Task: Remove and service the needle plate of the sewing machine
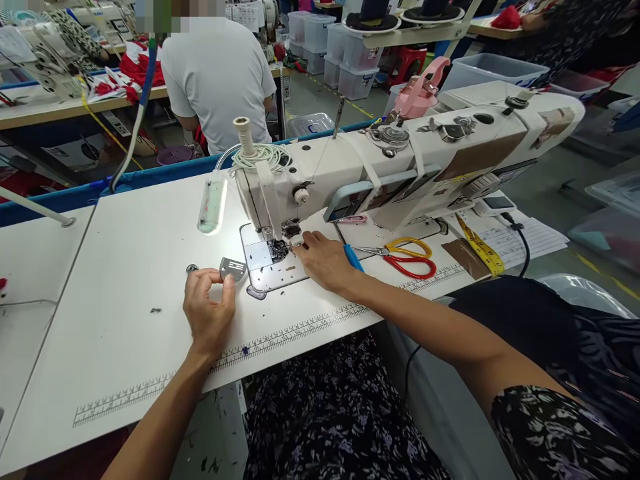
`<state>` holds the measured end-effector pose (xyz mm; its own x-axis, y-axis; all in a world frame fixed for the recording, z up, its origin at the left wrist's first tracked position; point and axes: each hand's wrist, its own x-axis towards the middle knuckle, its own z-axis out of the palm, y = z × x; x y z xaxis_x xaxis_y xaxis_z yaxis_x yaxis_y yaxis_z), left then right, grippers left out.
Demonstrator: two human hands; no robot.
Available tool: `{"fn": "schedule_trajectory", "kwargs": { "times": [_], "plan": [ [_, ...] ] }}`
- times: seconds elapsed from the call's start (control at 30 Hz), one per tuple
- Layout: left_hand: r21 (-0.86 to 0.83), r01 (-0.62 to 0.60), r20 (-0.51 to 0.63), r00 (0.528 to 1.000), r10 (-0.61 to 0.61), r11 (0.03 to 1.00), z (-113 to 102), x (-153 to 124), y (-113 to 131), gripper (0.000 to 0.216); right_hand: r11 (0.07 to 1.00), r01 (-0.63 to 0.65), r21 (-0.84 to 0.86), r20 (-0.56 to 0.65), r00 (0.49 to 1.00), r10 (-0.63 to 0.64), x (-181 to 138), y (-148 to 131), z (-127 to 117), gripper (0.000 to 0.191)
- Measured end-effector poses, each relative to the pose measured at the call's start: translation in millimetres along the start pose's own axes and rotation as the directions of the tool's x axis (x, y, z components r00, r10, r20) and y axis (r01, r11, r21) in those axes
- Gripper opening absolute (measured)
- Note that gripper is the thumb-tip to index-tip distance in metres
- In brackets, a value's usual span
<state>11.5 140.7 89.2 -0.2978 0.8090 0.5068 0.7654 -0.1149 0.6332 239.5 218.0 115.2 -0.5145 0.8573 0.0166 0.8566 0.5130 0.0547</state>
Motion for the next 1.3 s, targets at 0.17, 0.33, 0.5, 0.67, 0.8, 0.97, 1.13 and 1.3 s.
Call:
{"fn": "schedule_trajectory", "kwargs": {
  "times": [0.17, 0.33, 0.5, 0.67, 0.8, 0.97, 1.13, 1.3],
  "plan": [
    [0.008, 0.014, 0.021, 1.0, -0.014, 1.0, 1, 0, 2, 0.017, 0.994, -0.083, 0.072, -0.029, 0.996, 0.085, -4, 3, -4, 0.043],
    [0.012, 0.009, 0.029, 1.0, -0.009, 1.0, 2, 0, 1, 0.016, 0.995, 0.013, 0.101, 0.037, 0.999, -0.017, -12, -4, -4, 0.034],
    [0.021, 0.018, 0.028, 0.999, -0.019, 1.0, 1, 0, -1, 0.017, 0.97, -0.006, 0.244, 0.071, 0.997, -0.012, -3, -20, -7, 0.035],
    [0.027, 0.013, 0.029, 0.999, -0.014, 1.0, 2, 0, -3, 0.018, 0.951, -0.063, 0.301, 0.068, 0.997, 0.045, 2, -34, -1, 0.045],
    [0.02, 0.022, 0.022, 0.999, -0.023, 1.0, 2, 0, -4, 0.019, 0.937, -0.1, 0.335, -0.043, 0.992, 0.121, -7, -35, 4, 0.044],
    [0.023, 0.033, 0.029, 0.999, -0.033, 0.999, 3, 0, -4, 0.017, 0.905, -0.098, 0.414, -0.035, 0.992, 0.123, -16, -27, 6, 0.034],
    [0.033, 0.035, 0.028, 0.999, -0.036, 0.999, 4, 0, -6, 0.017, 0.907, -0.099, 0.409, 0.009, 0.994, 0.105, -5, -31, 11, 0.033],
    [0.047, 0.038, 0.028, 0.999, -0.039, 0.998, 2, 0, -7, 0.018, 0.881, -0.115, 0.458, -0.061, 0.985, 0.16, 2, -36, 16, 0.038]
  ]
}}
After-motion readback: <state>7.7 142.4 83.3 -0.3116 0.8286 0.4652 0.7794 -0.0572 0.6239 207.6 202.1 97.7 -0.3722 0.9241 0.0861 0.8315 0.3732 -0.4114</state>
